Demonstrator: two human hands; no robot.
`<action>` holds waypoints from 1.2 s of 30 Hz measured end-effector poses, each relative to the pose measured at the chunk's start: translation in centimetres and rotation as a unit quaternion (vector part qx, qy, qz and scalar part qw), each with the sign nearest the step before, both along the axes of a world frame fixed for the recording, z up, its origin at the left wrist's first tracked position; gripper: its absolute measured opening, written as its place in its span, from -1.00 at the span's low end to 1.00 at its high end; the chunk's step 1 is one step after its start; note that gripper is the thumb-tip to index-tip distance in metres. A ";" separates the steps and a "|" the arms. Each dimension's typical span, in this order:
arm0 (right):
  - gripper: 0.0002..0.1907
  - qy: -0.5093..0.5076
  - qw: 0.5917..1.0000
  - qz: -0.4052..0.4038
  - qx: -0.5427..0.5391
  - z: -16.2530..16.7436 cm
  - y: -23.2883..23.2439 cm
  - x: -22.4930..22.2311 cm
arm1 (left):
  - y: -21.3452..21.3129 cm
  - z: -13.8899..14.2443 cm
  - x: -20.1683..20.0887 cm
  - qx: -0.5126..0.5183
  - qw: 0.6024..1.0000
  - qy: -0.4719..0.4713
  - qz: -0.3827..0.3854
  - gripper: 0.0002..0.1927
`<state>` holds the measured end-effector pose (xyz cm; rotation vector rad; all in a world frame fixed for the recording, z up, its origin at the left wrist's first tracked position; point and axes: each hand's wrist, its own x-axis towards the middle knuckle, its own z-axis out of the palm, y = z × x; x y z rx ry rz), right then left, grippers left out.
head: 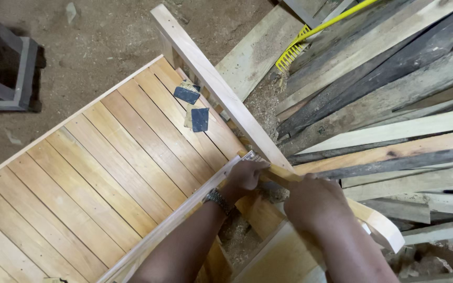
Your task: The person sands a wooden bench frame with sandpaper, rubbing the surfaces of the armrest, backrest rails and slats by hand. They hold the frame steady with one hand while sanding different rails and edges one after another, working along the length of the bench.
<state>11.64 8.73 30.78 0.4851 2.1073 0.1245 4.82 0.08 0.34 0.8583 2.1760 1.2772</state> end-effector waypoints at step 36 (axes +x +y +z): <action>-0.49 -0.105 0.993 -0.012 0.057 1.6 0.2 -0.3 | 2.2 -4.5 -1.3 0.014 0.998 0.035 0.043 -0.52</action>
